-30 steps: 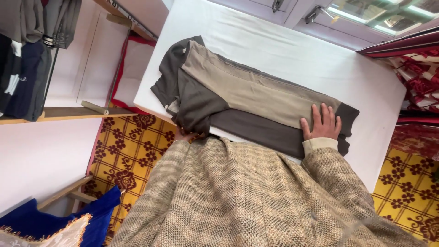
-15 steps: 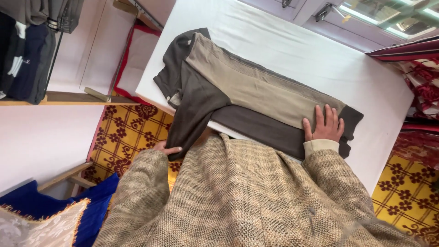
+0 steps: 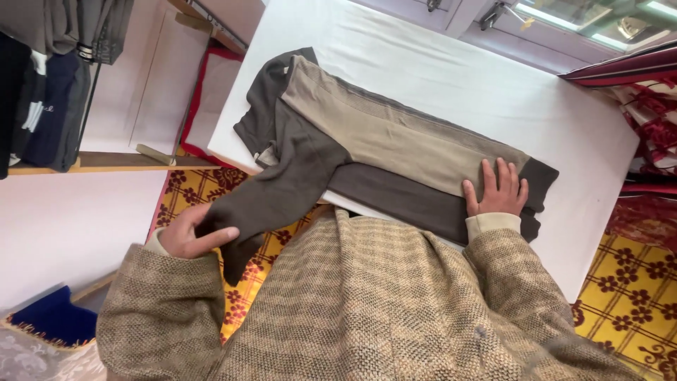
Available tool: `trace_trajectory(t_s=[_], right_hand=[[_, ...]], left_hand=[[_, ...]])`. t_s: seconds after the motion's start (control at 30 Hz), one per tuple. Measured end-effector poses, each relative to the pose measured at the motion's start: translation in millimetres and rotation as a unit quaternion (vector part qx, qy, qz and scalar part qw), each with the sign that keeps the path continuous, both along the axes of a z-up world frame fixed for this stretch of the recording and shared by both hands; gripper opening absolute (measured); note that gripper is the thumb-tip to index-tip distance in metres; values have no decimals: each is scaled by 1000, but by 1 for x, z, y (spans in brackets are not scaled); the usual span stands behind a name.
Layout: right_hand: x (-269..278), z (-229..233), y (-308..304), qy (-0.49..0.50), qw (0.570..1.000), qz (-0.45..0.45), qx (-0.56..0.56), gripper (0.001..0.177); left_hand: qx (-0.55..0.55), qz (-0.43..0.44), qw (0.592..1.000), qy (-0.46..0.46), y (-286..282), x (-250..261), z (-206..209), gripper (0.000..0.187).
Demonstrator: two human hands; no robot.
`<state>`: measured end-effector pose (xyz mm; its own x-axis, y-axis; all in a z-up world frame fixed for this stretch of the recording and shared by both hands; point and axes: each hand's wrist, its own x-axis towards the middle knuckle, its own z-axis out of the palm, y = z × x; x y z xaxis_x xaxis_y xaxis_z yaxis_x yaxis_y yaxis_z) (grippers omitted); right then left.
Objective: Folding a beige and brown sweater on a flat surface and then placing it on a nearby shelf.
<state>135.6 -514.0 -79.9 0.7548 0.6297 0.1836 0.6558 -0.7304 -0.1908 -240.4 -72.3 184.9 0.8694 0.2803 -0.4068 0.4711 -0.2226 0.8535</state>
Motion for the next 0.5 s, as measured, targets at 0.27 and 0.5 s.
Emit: trace_trajectory(t_s=[0.27,0.5], right_hand=[[-20,33,68,531,775,30,341,85],[-27,28,87,759,471,-170,416,70]], left_hand=[[-79,-216,971,-59,-117,172,-19,82],[-47,-235,971,-21,-123,176,-78,55]])
